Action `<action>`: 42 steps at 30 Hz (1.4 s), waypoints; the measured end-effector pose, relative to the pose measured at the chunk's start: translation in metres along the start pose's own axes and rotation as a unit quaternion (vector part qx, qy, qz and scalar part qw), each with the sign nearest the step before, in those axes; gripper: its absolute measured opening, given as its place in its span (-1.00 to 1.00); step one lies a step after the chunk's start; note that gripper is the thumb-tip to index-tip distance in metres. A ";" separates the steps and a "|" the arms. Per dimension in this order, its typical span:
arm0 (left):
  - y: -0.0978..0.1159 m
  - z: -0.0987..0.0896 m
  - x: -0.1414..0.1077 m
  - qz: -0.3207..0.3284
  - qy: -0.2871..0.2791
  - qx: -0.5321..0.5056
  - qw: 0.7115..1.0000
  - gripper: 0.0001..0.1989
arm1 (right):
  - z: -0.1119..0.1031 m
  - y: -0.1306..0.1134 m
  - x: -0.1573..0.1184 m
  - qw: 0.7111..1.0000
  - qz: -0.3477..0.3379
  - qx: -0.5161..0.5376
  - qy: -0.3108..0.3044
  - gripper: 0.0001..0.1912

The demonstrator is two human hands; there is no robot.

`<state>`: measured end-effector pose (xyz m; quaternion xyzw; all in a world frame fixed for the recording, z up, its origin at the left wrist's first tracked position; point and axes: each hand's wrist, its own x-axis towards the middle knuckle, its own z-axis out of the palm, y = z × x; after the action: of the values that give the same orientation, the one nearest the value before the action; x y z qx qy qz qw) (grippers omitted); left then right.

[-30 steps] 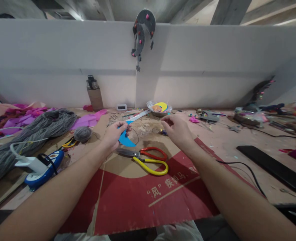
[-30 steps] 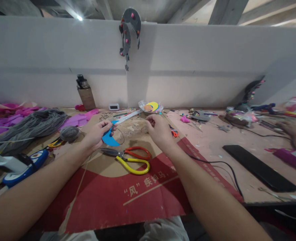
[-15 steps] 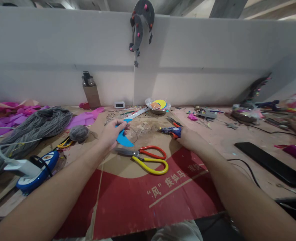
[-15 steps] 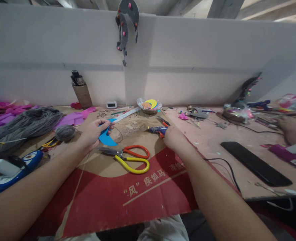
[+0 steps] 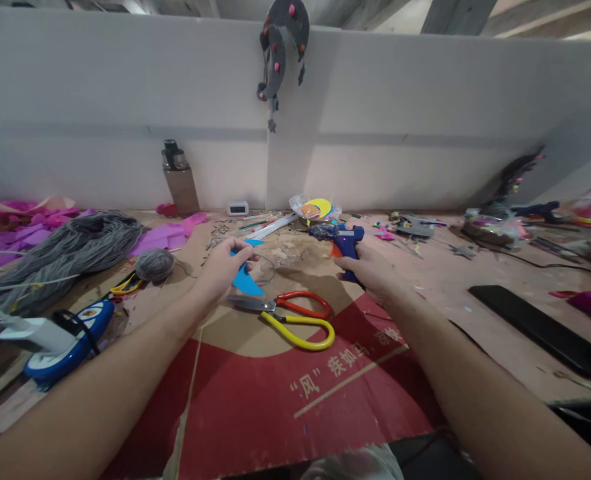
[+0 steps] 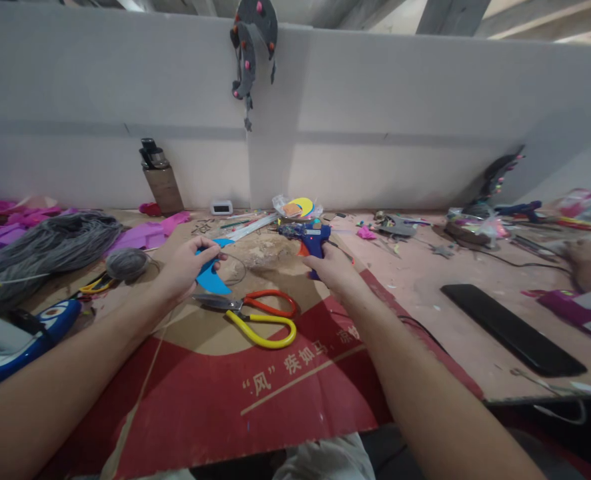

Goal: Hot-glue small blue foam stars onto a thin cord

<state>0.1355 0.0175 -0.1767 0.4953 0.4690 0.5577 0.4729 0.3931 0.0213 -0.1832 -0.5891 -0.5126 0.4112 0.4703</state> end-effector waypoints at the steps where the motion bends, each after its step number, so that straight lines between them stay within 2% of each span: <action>1: -0.001 0.000 0.000 0.000 -0.003 -0.001 1.000 -0.79 | 0.003 0.000 -0.001 0.999 -0.015 0.026 -0.013 -0.74; 4: -0.002 0.001 -0.002 -0.001 -0.006 0.001 1.000 -0.77 | 0.010 0.000 -0.006 0.994 -0.076 0.061 -0.052 -0.68; 8: -0.001 0.003 -0.004 -0.004 -0.004 0.002 1.000 -0.77 | 0.016 -0.001 -0.014 0.986 -0.121 0.055 -0.098 -0.75; 14: 0.000 0.005 -0.004 -0.017 0.011 0.009 1.000 -0.78 | 0.022 0.000 -0.019 0.984 -0.153 -0.048 -0.077 -0.79; 18: 0.001 0.007 -0.005 -0.030 0.013 0.005 0.999 -0.78 | 0.026 0.000 -0.022 0.969 -0.214 -0.089 -0.088 -0.72; 22: 0.000 0.009 -0.008 -0.036 0.002 0.005 0.999 -0.76 | 0.027 -0.002 -0.027 0.954 -0.262 -0.112 -0.093 -0.74; 35: -0.003 0.012 -0.010 -0.030 0.017 0.037 0.999 -0.75 | 0.028 -0.006 -0.033 0.939 -0.278 -0.184 -0.080 -0.61; 42: -0.005 0.010 -0.009 -0.016 0.009 0.055 0.998 -0.79 | 0.028 -0.005 -0.034 0.937 -0.289 -0.180 -0.078 -0.57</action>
<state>0.1458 0.0098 -0.1819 0.5073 0.5113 0.5281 0.4498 0.3600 -0.0086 -0.1849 -0.4563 -0.7610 0.2029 0.4141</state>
